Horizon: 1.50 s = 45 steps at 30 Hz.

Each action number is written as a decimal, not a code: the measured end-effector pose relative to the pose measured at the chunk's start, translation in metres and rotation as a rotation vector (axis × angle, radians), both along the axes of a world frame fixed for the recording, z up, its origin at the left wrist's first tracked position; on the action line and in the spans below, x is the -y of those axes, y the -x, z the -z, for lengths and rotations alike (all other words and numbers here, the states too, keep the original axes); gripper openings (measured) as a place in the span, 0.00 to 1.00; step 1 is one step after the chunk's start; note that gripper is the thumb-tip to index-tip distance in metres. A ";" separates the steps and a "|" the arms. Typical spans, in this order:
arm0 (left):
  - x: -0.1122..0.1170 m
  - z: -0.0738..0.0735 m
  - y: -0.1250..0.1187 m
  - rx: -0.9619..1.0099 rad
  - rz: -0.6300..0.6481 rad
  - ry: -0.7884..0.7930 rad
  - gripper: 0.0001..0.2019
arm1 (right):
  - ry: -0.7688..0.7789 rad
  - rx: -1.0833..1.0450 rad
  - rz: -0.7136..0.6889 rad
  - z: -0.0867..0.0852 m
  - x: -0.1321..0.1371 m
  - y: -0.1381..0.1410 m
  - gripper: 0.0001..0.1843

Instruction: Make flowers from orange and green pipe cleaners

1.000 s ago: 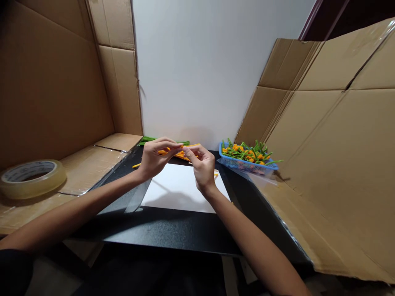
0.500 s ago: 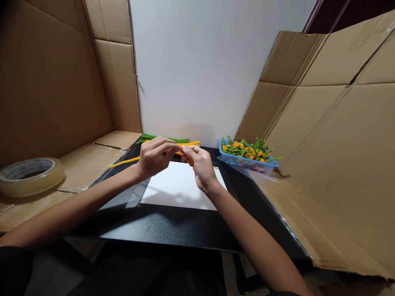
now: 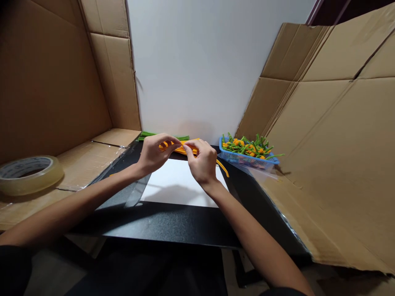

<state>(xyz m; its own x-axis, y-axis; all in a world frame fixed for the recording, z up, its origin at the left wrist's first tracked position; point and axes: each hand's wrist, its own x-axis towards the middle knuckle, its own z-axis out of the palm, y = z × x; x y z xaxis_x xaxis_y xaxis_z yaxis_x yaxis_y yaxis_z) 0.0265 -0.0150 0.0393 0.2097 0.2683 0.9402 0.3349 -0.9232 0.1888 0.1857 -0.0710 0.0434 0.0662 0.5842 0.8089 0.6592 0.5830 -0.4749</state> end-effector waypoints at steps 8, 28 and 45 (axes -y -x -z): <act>-0.010 0.002 0.015 -0.239 -0.089 -0.594 0.09 | 0.649 -0.483 -0.473 -0.012 -0.004 -0.009 0.09; -0.018 -0.004 0.009 -0.308 0.191 0.552 0.10 | 0.163 0.189 -0.135 0.006 -0.016 -0.019 0.09; -0.015 0.009 0.008 -0.348 -0.194 -0.104 0.08 | 0.300 -0.056 -0.267 0.003 -0.012 -0.015 0.07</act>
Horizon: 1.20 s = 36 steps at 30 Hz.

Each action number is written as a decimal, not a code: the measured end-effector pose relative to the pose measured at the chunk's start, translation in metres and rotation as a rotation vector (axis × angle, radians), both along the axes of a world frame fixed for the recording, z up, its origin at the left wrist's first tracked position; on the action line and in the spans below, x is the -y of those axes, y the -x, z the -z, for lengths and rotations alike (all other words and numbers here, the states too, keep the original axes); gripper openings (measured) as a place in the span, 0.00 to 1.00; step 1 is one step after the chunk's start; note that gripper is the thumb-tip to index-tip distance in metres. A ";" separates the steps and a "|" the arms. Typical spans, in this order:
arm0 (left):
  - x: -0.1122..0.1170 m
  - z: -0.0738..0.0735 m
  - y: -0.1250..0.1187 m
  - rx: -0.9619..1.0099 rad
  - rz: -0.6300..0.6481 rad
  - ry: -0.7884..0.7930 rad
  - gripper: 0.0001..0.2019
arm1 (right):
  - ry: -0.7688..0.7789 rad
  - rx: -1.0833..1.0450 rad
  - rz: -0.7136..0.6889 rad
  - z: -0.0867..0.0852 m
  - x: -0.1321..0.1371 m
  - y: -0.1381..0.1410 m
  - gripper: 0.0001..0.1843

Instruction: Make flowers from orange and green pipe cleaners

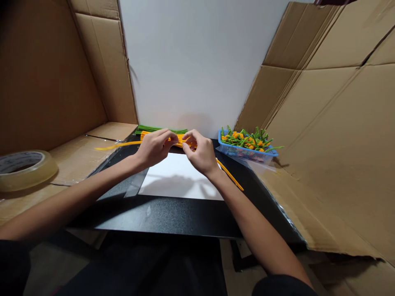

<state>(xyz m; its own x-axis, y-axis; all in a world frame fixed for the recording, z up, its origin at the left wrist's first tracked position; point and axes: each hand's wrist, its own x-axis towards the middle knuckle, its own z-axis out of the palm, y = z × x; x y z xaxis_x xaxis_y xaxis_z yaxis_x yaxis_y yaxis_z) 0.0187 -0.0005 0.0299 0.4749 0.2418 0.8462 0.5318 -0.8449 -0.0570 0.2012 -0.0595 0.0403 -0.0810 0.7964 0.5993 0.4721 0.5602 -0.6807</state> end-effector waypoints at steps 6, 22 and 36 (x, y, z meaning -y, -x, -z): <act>0.002 -0.007 -0.004 0.123 0.104 0.291 0.04 | -0.369 0.444 0.246 0.008 0.001 -0.002 0.09; -0.001 0.004 0.008 -0.070 0.205 -0.266 0.13 | 0.285 -0.100 -0.131 -0.008 0.002 -0.004 0.11; -0.011 0.008 0.007 -0.239 0.099 -0.138 0.13 | 0.474 0.008 -0.208 -0.001 -0.009 -0.011 0.08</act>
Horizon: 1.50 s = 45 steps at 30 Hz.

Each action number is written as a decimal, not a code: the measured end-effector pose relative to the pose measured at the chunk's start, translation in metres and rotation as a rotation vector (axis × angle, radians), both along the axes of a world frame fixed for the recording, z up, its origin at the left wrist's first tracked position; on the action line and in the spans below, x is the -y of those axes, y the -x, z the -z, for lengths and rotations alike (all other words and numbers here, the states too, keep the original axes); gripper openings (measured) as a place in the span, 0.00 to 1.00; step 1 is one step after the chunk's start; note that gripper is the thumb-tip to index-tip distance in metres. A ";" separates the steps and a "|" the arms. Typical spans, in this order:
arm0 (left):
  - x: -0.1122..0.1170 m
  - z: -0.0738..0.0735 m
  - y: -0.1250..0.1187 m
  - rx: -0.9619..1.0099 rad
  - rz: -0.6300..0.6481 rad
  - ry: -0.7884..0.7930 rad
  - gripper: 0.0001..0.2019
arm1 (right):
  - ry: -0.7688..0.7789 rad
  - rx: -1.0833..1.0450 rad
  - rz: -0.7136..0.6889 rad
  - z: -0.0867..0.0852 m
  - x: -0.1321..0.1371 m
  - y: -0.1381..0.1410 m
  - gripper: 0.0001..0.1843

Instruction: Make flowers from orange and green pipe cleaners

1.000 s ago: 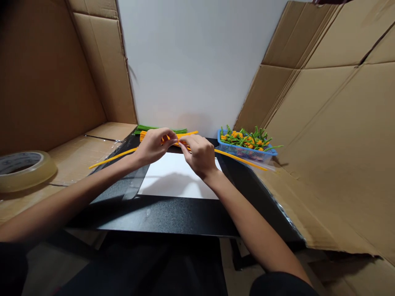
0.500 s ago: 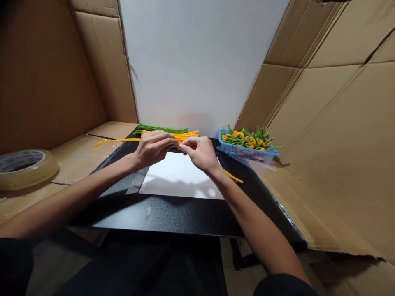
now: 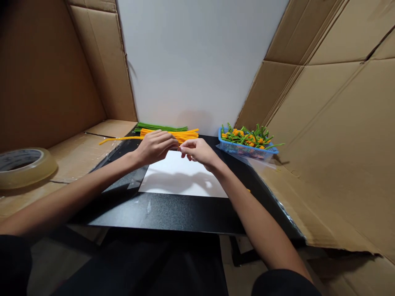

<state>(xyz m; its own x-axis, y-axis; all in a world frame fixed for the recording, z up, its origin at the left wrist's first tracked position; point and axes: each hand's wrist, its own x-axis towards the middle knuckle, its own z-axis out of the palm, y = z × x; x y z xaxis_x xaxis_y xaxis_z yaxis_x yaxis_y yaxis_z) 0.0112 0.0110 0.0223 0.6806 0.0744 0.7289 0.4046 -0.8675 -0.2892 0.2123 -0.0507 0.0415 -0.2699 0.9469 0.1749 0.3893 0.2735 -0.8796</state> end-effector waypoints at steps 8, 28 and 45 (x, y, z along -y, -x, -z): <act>-0.004 -0.008 -0.006 0.123 -0.025 0.823 0.07 | -0.802 0.743 0.166 0.014 -0.001 -0.003 0.09; -0.002 0.005 0.004 0.001 0.249 -0.396 0.12 | 0.638 -0.607 -0.029 0.008 -0.005 0.009 0.11; -0.058 0.036 0.025 -0.341 -0.175 0.420 0.08 | -0.222 1.068 0.488 0.058 -0.053 -0.055 0.16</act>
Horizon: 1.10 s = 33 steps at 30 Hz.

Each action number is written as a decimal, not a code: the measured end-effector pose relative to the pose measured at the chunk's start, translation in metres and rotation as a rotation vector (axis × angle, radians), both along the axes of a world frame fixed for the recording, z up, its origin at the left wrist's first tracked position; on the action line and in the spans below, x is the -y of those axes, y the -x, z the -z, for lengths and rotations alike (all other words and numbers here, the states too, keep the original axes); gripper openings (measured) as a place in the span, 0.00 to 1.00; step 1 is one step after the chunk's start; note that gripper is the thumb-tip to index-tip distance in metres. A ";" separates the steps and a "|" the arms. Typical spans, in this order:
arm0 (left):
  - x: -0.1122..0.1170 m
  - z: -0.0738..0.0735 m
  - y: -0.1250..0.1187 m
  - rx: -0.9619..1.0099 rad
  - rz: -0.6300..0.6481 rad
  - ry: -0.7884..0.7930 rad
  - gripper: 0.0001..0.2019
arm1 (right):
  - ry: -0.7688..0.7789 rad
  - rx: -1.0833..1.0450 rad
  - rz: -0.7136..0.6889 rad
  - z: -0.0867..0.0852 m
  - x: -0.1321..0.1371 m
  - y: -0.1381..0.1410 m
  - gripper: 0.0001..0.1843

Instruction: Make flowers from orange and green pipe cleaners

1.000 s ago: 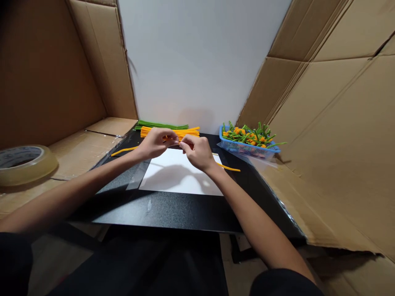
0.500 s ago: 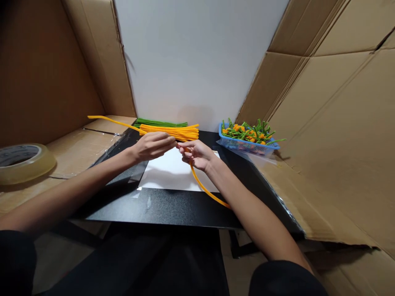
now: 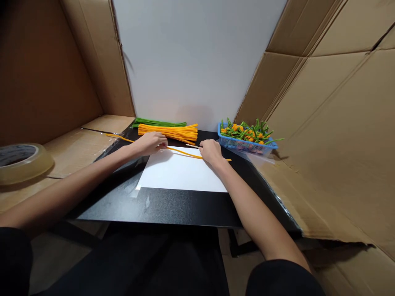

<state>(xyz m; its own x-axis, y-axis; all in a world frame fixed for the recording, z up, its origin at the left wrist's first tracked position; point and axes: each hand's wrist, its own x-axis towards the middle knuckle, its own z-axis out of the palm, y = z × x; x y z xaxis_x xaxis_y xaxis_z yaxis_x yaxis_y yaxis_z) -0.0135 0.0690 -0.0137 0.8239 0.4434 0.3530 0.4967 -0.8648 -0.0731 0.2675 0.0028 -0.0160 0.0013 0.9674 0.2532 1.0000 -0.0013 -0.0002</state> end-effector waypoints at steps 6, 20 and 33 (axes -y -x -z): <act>-0.004 0.006 0.002 0.069 -0.100 0.182 0.12 | -0.042 0.016 -0.065 0.007 -0.004 0.000 0.13; -0.004 0.020 -0.007 0.318 -0.129 0.566 0.08 | -0.192 -0.241 -0.408 -0.005 0.009 0.020 0.05; 0.002 0.021 -0.014 0.259 -0.224 0.467 0.07 | -0.166 -0.245 -0.419 -0.003 0.013 0.027 0.04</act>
